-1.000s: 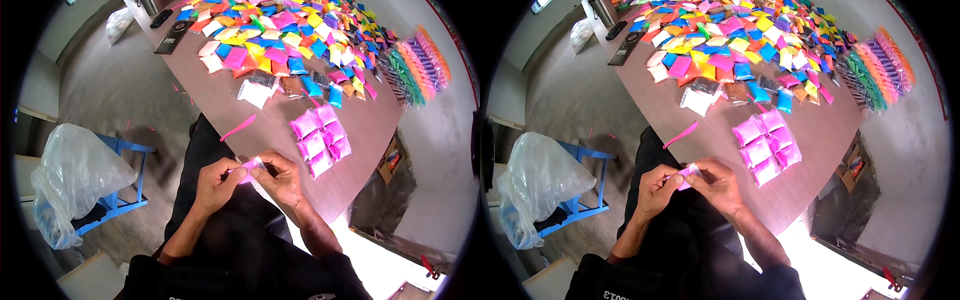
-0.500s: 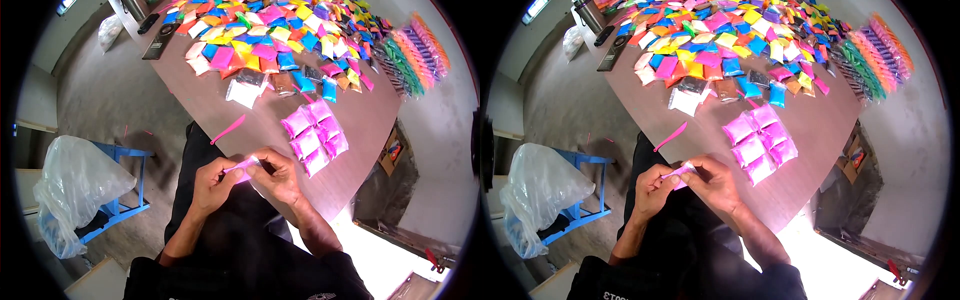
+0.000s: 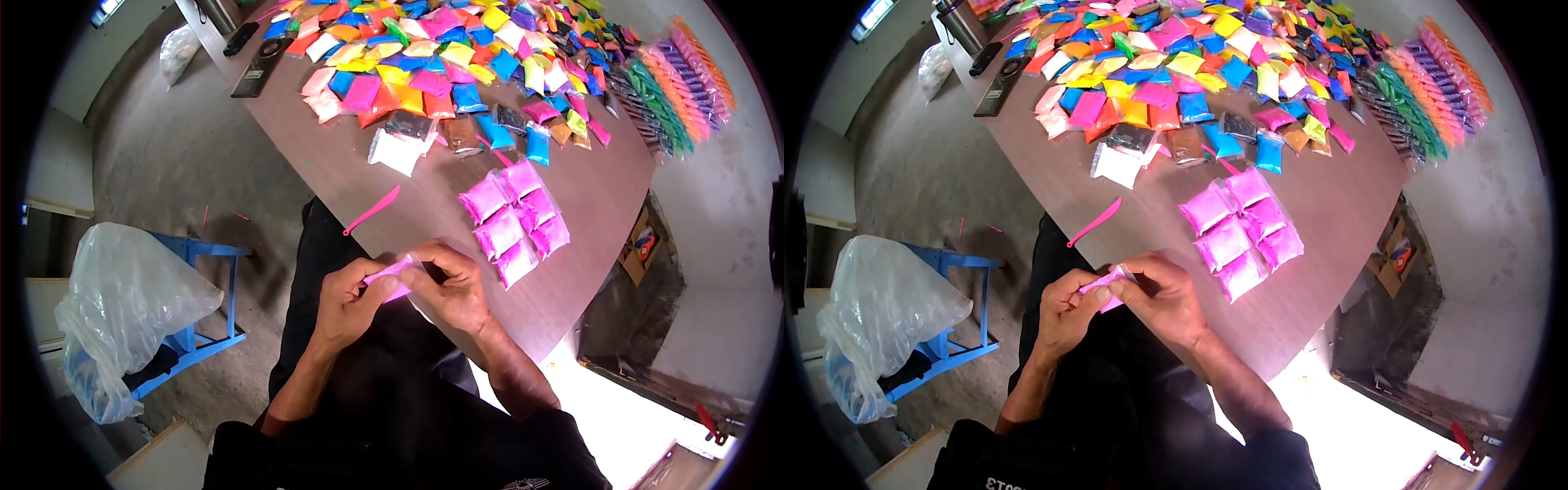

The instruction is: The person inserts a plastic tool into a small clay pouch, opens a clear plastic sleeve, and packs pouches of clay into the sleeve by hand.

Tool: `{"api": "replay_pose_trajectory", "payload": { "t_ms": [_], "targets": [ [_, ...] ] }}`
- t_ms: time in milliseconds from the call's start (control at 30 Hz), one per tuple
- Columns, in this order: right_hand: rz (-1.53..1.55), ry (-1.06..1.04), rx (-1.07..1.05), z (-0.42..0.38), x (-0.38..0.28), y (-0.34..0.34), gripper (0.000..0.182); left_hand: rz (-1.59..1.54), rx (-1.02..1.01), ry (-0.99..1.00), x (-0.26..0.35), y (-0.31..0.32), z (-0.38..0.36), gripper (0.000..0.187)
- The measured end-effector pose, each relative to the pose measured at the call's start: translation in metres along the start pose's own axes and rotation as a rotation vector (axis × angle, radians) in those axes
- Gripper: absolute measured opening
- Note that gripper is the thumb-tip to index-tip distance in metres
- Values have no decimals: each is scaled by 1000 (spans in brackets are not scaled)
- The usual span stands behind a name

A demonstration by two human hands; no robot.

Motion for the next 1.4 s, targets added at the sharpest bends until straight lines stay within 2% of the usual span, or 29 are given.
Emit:
{"api": "replay_pose_trajectory", "payload": {
  "t_ms": [33,100,233,300,433,533,633,733,800,900,1033,1100,1233,1300,1400],
  "targets": [
    [1,-1,1,0,-6,0,17,1,-1,1,-1,-1,-1,17],
    [-40,127,-50,-1,-9,0,20,-83,15,-32,-4,-3,-4,17],
    [21,99,-21,-4,2,-2,21,-86,-4,-124,-3,5,0,19],
    [118,151,18,-5,6,-5,21,-358,34,-30,2,15,3,22],
    [193,161,37,-5,7,-5,22,-331,-2,-74,-6,12,1,23],
    [64,129,2,-4,4,-4,25,-243,15,-69,-9,5,0,22],
    [176,134,-15,-3,-5,0,25,-148,29,-37,-13,-1,0,23],
    [133,159,-62,-2,-4,1,26,-200,12,-51,-13,1,2,25],
    [123,153,-37,-3,3,-2,29,-402,11,18,-8,10,3,30],
    [200,275,-41,-5,4,-2,25,-412,-26,-53,-11,14,2,34],
    [228,239,-23,-5,6,-1,26,-344,-18,-101,-13,10,2,31],
    [92,204,-60,-5,4,1,29,-300,18,-124,-15,5,1,29],
    [46,160,-75,-3,-2,3,29,-248,53,-92,-9,0,1,23],
    [33,105,-12,-2,3,0,31,-365,12,-105,-12,5,2,24],
    [139,203,9,-5,5,-2,30,-411,31,-26,-10,12,3,28]
  ]
}}
Point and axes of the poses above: each hand's wrist, its own z-axis towards the middle knuckle, its own y-axis out of the palm, x = y × z, the point moved 5 cm from there along z, towards the middle knuckle, and after that the axes turned 1 degree about -y, right-handed, at the moved point
